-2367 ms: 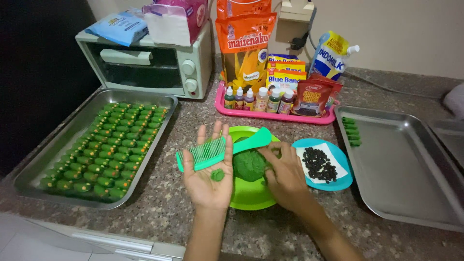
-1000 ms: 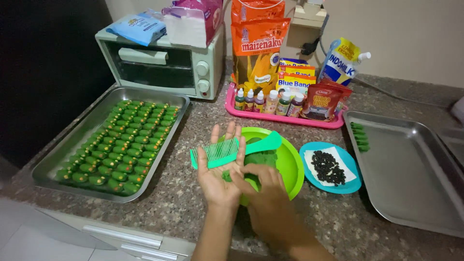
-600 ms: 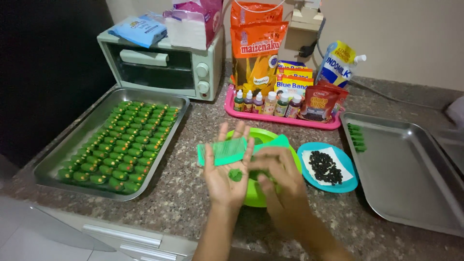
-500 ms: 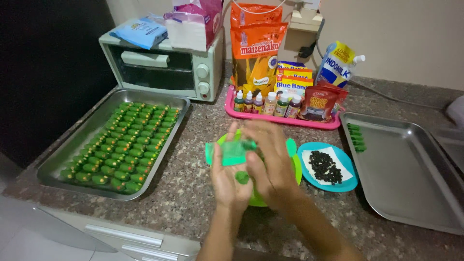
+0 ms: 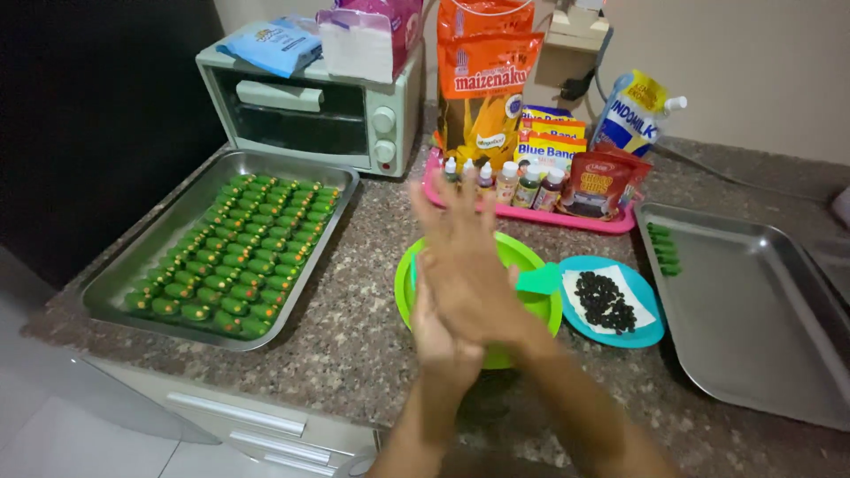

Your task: Shaping green dough into small decorative pastries using a comb for texture and adding seeds on top

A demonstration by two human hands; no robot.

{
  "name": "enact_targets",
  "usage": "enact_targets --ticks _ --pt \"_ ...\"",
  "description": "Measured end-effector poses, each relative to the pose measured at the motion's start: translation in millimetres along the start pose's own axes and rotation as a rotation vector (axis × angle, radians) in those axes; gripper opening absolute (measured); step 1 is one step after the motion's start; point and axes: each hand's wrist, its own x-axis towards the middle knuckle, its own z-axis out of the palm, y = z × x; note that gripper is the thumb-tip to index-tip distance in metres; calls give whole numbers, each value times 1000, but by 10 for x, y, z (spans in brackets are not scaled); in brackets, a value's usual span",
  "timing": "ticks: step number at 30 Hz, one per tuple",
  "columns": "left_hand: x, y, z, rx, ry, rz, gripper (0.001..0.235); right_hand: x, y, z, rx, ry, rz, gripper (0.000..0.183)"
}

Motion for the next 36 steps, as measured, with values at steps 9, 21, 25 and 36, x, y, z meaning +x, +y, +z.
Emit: enact_targets --ticks 9,21,25,36 --pt "74 41 385 -163 590 40 51 -260 -83 8 -11 -20 70 58" --pt "55 48 469 132 452 -8 44 -280 -172 3 -3 -38 150 59" --pt "18 -36 351 50 546 -62 65 -224 -27 -194 17 -47 169 60" --pt "-34 -296 514 179 -224 649 65 -290 -412 -34 33 -67 212 62"
